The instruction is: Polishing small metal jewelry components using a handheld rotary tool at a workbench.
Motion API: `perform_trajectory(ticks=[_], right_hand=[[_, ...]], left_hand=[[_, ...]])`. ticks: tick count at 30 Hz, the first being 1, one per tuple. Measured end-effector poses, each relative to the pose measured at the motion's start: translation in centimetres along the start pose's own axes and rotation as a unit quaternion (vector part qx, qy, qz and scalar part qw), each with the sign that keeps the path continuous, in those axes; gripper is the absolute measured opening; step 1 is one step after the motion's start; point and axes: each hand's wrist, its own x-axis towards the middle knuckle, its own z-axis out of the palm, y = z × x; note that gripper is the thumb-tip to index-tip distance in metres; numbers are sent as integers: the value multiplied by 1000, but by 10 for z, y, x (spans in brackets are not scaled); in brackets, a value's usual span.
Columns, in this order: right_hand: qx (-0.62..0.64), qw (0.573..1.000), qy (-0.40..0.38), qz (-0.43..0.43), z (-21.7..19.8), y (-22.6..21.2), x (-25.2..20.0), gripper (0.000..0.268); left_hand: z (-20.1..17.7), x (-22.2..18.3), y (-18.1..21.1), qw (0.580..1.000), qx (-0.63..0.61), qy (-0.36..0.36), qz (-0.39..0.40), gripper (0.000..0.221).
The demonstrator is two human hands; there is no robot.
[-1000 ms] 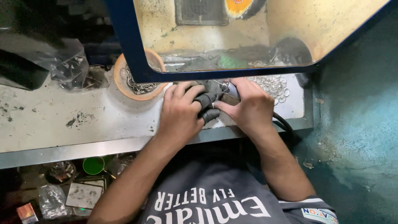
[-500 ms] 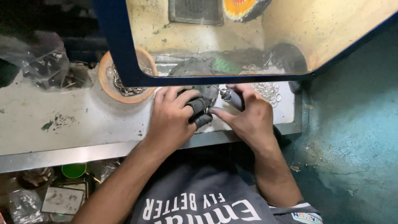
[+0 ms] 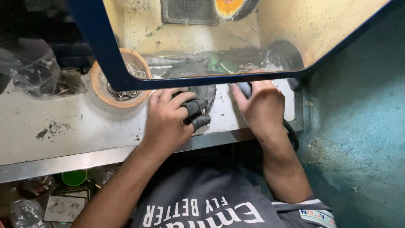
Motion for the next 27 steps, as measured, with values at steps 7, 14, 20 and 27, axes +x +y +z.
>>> perform_trajectory(ticks=[7, 14, 20, 27], right_hand=[[-6, 1000, -8, -9, -3, -1, 0, 22], [190, 975, 77, -90, 7, 19, -30, 44], [165, 965, 124, -161, 35, 33, -62, 34], [248, 937, 121, -214, 41, 19, -41, 36]], left_hand=[[3, -5, -3, 1000, 7, -18, -23, 27], [-2, -1, 1, 999, 10, -29, -35, 20], [2, -5, -6, 999, 8, -39, -27, 13], [-2, -1, -4, 998, -10, -59, -15, 9]])
